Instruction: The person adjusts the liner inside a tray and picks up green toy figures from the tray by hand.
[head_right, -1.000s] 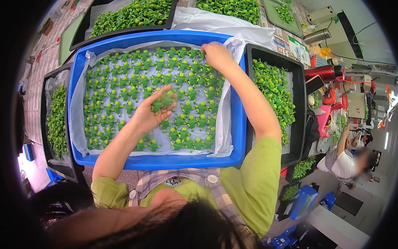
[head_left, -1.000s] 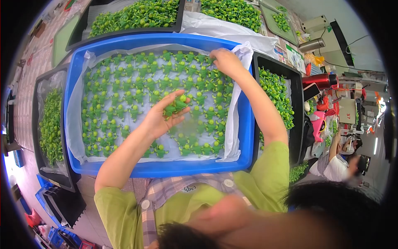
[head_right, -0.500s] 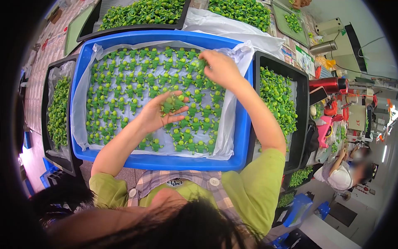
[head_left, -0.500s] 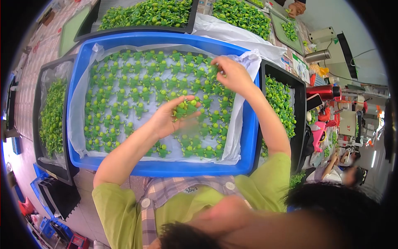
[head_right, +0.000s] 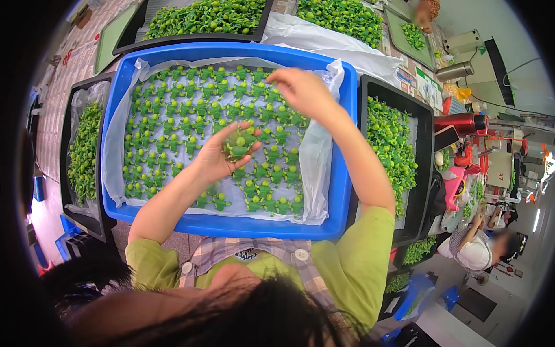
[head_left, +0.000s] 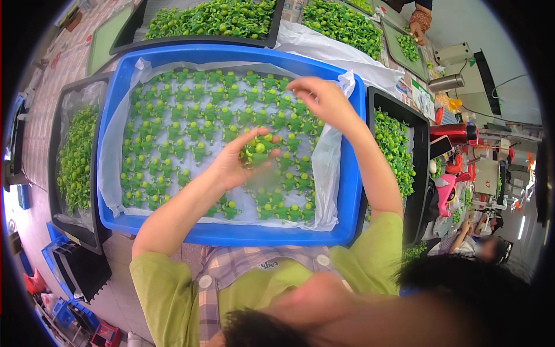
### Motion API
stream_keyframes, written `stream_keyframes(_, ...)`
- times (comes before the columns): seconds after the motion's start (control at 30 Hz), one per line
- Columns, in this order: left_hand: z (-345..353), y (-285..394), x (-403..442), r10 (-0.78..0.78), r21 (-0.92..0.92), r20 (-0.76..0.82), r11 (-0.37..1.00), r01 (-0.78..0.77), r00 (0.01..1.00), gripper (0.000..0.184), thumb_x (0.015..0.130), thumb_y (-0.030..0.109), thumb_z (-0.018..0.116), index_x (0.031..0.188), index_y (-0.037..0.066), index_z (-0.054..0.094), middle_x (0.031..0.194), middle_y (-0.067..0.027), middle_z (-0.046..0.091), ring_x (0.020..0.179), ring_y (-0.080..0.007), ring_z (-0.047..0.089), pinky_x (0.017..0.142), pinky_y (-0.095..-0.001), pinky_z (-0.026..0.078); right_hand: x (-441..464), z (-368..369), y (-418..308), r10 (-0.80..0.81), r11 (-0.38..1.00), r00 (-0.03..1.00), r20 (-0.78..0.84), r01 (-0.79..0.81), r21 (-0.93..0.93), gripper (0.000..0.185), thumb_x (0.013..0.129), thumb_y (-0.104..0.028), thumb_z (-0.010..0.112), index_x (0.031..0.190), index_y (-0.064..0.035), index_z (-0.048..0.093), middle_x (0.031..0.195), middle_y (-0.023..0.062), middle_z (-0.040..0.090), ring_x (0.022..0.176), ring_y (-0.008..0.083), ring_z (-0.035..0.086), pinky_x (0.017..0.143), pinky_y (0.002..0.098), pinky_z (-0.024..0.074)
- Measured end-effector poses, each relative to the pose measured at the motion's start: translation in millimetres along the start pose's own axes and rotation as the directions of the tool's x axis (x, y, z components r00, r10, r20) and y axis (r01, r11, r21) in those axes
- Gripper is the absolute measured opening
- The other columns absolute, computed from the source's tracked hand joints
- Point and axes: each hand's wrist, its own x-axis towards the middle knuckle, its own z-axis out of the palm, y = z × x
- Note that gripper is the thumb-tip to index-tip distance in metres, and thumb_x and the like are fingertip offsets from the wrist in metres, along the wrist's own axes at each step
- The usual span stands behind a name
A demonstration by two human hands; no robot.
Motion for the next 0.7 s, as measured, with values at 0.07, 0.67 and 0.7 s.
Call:
stream_keyframes(0.07,1,0,-1,0.012,0.027,-0.038,1.0,-0.011,0.999,0.028,0.082,0.033,0.06,0.105,0.018,0.056,0.109,-0.0054,0.06,0.1,-0.0221,0.057,0.08,-0.0341,0.039,13,4,34,0.059,0.992,0.998,-0.036,-0.063,-0.112,0.024,0.077,-0.01,0.055,0.101,-0.0108,0.06,0.089,0.0126,0.062,0.08,0.0271,0.061,0.068,0.0376,0.0482)
stream_keyframes(0.67,3,-1,-3,0.027,0.039,-0.058,0.999,-0.025,0.998,0.032,0.081,0.029,0.062,0.11,0.015,0.055,0.111,-0.0074,0.057,0.102,-0.0246,0.054,0.089,-0.0419,0.041,-8,14,8,-0.1,0.952,0.98,-0.17,0.044,-0.303,0.007,0.075,-0.011,0.056,0.082,-0.0102,0.055,0.079,0.0085,0.055,0.076,0.0289,0.058,0.065,0.0413,0.0461)
stream_keyframes(0.7,3,-2,-3,0.018,0.035,-0.051,0.999,-0.016,0.999,0.032,0.081,0.029,0.062,0.109,0.015,0.056,0.111,-0.0077,0.057,0.102,-0.0246,0.054,0.089,-0.0426,0.041,-10,14,5,-0.122,0.954,0.974,-0.192,0.062,-0.294,0.007,0.076,-0.01,0.055,0.083,-0.0101,0.056,0.08,0.0085,0.055,0.077,0.029,0.058,0.065,0.0418,0.0463)
